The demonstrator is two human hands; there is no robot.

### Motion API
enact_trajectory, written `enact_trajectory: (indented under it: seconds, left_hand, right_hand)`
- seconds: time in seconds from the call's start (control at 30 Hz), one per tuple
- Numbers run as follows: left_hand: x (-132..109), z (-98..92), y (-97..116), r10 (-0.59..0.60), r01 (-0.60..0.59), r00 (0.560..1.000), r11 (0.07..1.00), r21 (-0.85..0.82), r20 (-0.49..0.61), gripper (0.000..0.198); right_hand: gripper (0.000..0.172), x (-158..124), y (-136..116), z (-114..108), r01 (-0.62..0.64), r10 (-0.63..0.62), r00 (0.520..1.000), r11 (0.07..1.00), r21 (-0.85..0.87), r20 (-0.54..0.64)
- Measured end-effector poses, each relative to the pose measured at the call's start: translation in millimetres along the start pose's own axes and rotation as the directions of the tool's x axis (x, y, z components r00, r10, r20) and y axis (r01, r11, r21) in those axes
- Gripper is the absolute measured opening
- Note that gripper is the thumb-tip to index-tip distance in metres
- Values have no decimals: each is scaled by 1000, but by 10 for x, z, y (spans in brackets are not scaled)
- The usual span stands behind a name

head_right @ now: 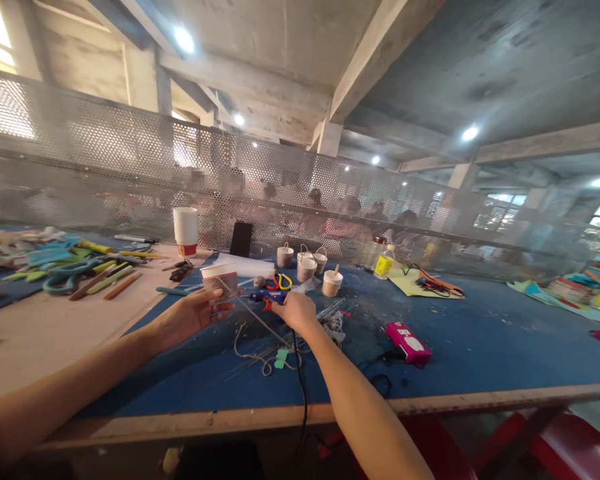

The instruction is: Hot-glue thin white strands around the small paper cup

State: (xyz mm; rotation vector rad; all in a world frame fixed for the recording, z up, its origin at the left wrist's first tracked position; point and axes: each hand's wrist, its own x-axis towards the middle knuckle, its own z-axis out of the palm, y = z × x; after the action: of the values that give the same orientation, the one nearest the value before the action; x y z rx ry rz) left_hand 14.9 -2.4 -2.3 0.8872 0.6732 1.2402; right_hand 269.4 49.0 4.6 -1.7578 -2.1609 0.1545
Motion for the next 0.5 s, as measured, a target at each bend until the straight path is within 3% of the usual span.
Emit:
enact_trajectory:
  seconds: [0.1, 0.17, 0.27, 0.37, 0.43, 0.5]
  left_hand:
    - [8, -3, 4, -2, 2, 1000, 1000, -10, 3, 16]
    - [10, 6, 8, 4, -4, 1000, 1000, -3, -15, 18]
    - [16, 12, 6, 2, -1, 999, 1000, 7, -35, 22]
    - [31, -4, -5, -2, 2, 999, 1000, 16, -42, 24]
    - [37, -12, -10, 3, -2, 999, 1000, 24, -37, 24]
    - [33, -9, -7, 7, -6, 1000, 999, 39, -21, 25]
  right_hand:
    - [33, 92, 69, -2, -31, 71, 981, 975, 219, -180]
    - [35, 150, 96, -4, 23, 108, 960, 888, 460, -256]
    - [40, 177, 67, -18, 128, 138, 959, 570, 812, -248]
    - [39, 114, -25, -59, 79, 88, 991, 216, 973, -100]
    - [34, 47, -87, -94, 18, 12, 1000, 72, 997, -19]
    - [29, -17, -138, -125, -2, -71, 997, 2, 1000, 3]
